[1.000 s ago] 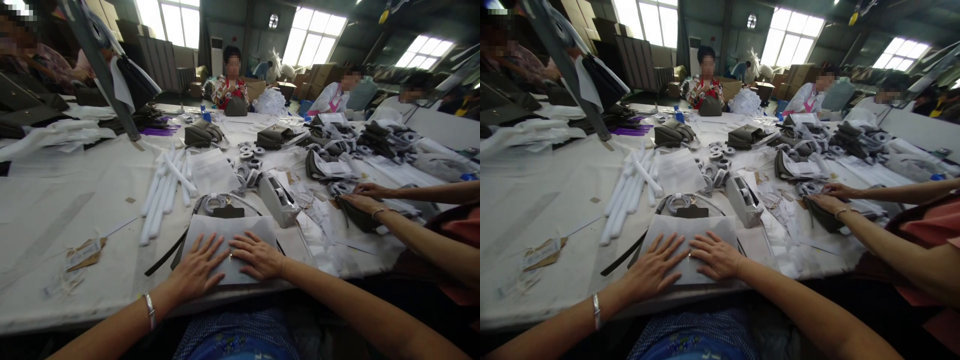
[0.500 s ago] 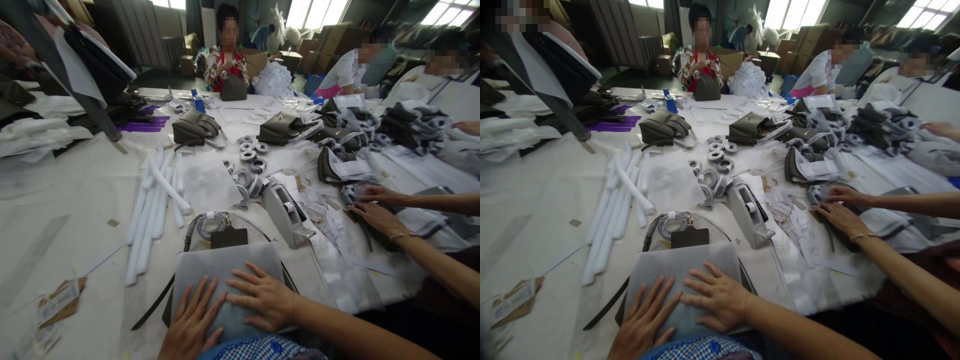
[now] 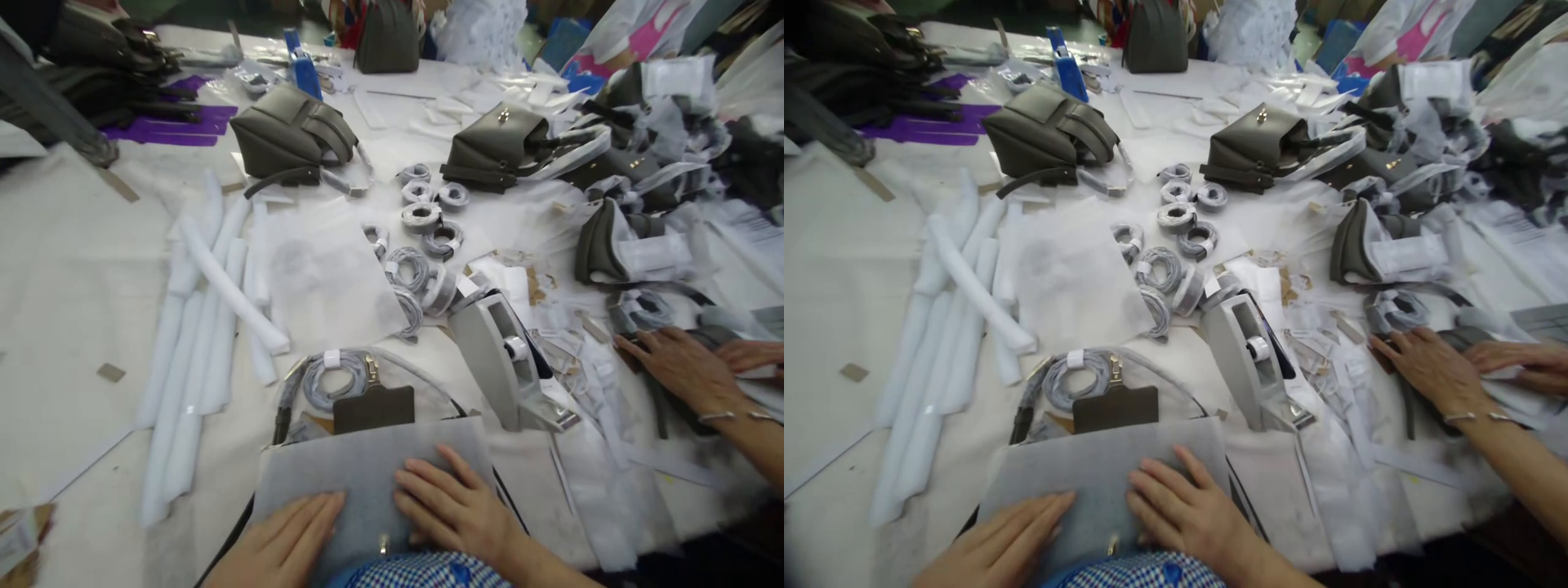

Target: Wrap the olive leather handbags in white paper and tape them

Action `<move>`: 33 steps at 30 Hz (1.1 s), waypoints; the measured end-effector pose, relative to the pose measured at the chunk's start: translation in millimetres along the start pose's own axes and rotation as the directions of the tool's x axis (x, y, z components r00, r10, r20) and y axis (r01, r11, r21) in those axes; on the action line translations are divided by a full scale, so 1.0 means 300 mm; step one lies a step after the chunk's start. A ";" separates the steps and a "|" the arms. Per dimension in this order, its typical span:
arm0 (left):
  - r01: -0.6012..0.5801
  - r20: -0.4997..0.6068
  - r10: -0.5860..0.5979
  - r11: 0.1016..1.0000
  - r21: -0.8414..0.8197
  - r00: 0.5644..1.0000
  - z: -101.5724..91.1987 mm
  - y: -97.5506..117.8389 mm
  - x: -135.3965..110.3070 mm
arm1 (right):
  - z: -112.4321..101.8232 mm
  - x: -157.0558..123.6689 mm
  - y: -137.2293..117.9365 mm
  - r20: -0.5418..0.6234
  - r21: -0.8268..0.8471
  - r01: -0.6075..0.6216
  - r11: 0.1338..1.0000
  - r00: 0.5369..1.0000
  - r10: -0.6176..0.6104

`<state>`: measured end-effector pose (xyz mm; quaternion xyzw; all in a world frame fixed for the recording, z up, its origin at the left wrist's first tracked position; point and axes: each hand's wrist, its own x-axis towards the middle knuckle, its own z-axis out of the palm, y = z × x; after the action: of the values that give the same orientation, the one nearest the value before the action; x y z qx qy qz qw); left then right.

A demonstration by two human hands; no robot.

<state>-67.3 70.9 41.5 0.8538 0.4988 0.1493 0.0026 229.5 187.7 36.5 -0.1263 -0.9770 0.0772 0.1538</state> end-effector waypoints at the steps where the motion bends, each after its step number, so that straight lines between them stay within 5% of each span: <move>1: 0.032 0.050 -0.033 0.999 0.025 0.998 -0.011 -0.006 0.036 | -0.007 0.008 0.006 -0.013 -0.018 -0.040 0.999 0.999 0.040; 5: 0.054 0.008 -0.055 0.995 0.078 0.998 0.003 -0.005 0.128 | -0.024 0.029 0.021 0.014 -0.022 -0.229 0.973 0.973 0.229; 13: 0.167 0.019 -0.167 0.986 0.006 0.986 0.011 0.015 0.131 | -0.026 0.055 0.016 0.197 0.087 -0.396 0.914 0.906 0.374; 21: 0.218 0.105 -0.204 0.964 -0.153 0.973 -0.053 0.009 0.180 | -0.087 0.091 0.037 0.337 0.192 -0.398 0.897 0.885 0.320; 28: 0.197 0.139 -0.177 0.969 -0.147 0.974 -0.032 0.013 0.146 | -0.072 0.084 0.032 0.284 0.141 -0.344 0.928 0.912 0.295; 33: 0.246 0.233 -0.229 0.968 -0.046 0.945 0.048 0.001 0.141 | -0.031 0.126 0.059 0.433 0.074 -0.425 0.902 0.829 0.354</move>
<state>-44.1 108.9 38.4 0.7981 0.5886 0.0684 0.1093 201.6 215.9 52.4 -0.2910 -0.9305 0.2133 -0.0633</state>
